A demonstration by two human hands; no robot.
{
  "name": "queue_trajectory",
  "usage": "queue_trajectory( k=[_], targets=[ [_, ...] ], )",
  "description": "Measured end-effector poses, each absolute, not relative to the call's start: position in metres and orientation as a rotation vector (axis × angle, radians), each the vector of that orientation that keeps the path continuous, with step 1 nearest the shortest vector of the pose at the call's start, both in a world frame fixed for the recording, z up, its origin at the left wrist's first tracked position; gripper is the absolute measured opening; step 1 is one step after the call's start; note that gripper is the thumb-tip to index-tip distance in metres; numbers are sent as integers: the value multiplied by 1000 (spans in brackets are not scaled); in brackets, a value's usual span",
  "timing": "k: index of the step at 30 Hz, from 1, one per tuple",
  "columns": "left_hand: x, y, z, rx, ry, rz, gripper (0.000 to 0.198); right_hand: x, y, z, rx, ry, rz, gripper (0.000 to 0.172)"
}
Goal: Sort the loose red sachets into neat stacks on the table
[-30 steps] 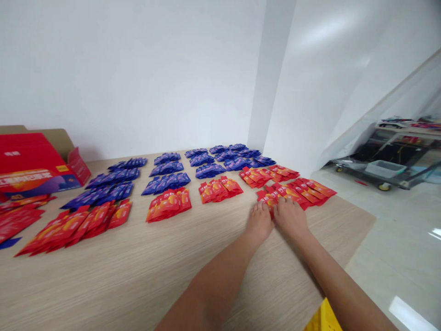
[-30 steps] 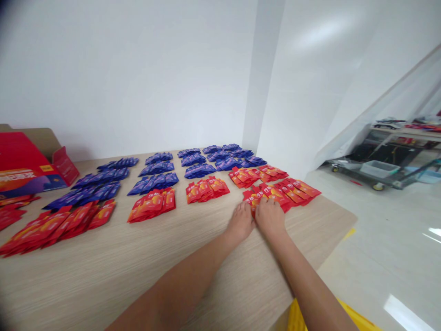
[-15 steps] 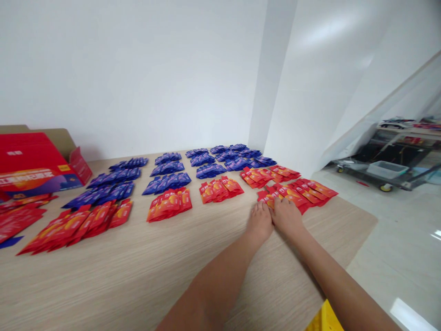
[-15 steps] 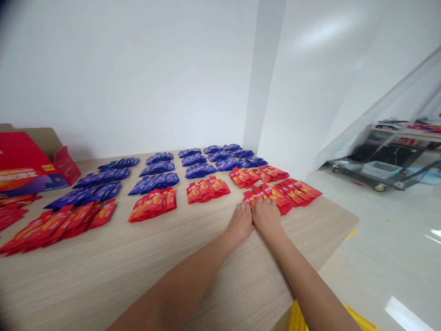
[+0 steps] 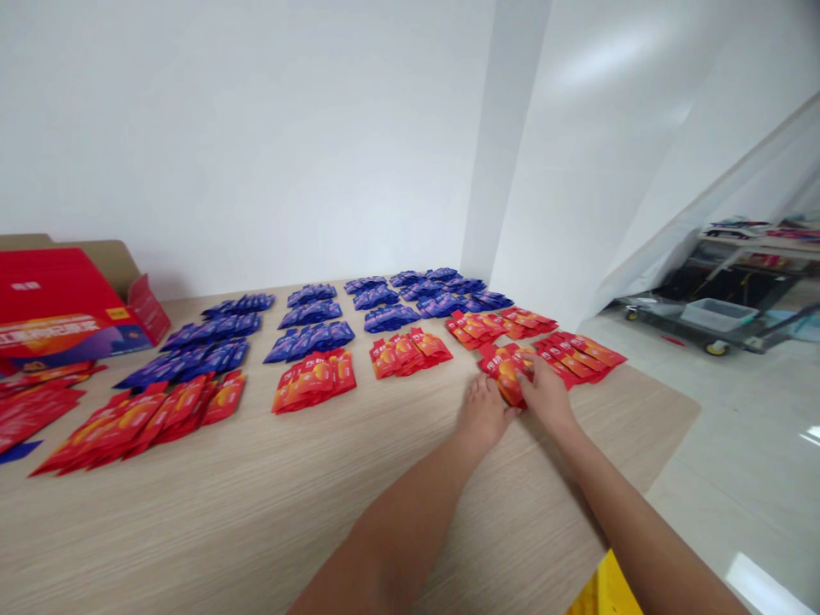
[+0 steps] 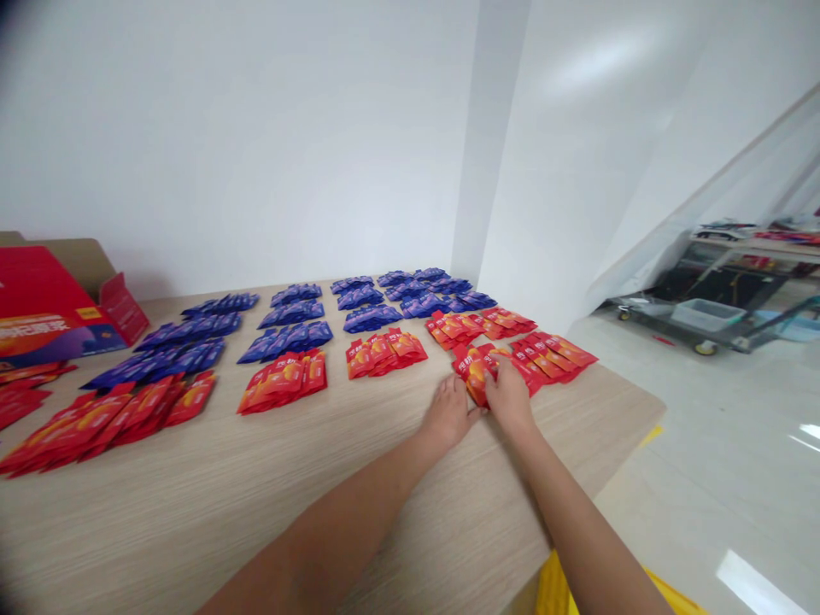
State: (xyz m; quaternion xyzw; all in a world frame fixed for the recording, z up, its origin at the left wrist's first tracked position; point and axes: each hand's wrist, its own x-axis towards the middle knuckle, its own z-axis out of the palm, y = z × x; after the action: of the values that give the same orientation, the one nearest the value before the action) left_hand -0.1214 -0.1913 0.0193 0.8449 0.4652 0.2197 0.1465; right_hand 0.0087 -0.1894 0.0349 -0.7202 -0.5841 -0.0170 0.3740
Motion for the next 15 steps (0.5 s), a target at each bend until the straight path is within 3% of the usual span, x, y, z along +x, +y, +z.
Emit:
queue_trajectory(
  k=[4, 15],
  targets=[
    [-122, -191, 18, 2461, 1327, 608, 60, 41, -185, 50, -1824, -1289, -123, 39],
    [-125, -192, 19, 2485, 1276, 648, 46, 95, -152, 44, -2100, -1225, -87, 35]
  ],
)
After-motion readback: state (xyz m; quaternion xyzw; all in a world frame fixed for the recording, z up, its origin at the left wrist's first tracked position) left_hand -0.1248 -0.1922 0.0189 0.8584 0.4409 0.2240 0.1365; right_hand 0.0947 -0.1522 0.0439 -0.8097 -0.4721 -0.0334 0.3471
